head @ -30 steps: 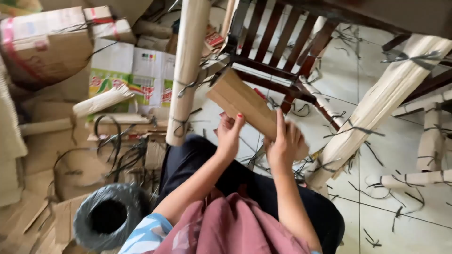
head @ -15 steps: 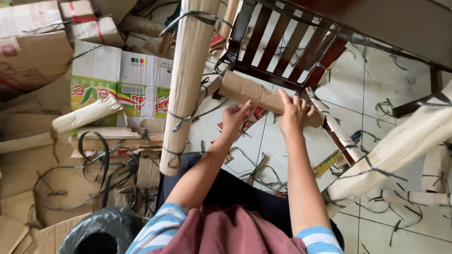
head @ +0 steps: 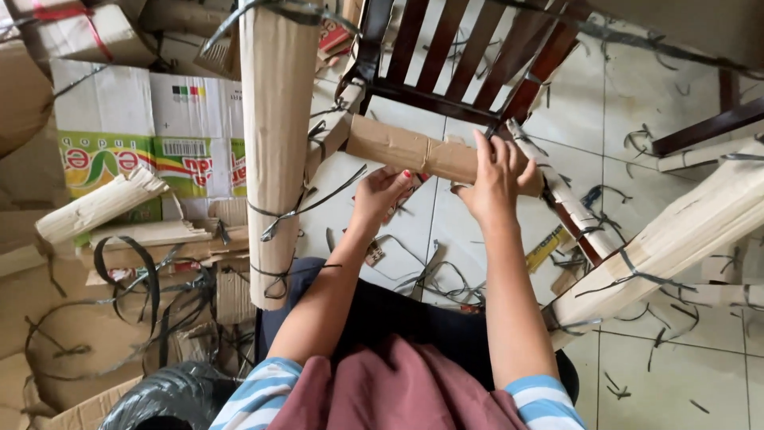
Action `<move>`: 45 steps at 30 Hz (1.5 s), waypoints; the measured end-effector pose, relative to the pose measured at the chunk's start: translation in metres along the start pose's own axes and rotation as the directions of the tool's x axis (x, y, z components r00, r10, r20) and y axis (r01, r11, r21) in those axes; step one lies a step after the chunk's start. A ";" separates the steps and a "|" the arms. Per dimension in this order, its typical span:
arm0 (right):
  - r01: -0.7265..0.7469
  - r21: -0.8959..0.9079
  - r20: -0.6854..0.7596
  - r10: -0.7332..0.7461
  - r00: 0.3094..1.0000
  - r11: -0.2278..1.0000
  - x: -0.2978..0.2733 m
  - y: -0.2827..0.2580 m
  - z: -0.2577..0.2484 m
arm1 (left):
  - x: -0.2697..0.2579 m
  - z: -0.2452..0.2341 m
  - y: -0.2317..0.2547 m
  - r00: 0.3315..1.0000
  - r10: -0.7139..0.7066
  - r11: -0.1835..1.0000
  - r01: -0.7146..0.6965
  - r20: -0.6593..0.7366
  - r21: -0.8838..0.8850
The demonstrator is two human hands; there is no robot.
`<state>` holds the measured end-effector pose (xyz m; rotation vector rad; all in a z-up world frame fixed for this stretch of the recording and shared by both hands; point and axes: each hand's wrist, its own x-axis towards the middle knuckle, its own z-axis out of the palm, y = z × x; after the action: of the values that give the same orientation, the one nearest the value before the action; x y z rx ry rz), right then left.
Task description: Wrapping wooden chair legs with protective cardboard and securing them with plastic ties.
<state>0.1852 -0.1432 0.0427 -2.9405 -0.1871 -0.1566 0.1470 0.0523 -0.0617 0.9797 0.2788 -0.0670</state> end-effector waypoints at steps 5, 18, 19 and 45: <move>0.025 0.079 -0.082 -0.018 0.996 0.997 -0.026 -0.013 -0.016 | -0.011 -0.001 -0.015 0.997 -0.019 0.994 0.011 0.075 0.109; -0.217 0.361 0.028 0.222 0.975 0.907 -0.210 0.133 0.210 | -0.037 -0.050 -0.107 0.915 -0.372 0.000 -0.168 0.156 0.986; -0.217 0.366 0.028 0.222 0.975 0.905 -0.212 0.131 0.216 | -0.029 -0.053 -0.115 0.916 -0.372 -0.006 -0.167 0.153 0.986; -0.208 0.974 0.222 0.212 0.952 -0.087 -0.144 0.038 0.103 | -0.011 -0.002 -0.066 0.766 -0.383 0.882 0.138 0.516 0.450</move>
<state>0.0583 -0.1768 -0.0817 -1.3175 0.1585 0.0498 0.1246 0.0162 -0.1132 1.2558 -0.1938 -0.7118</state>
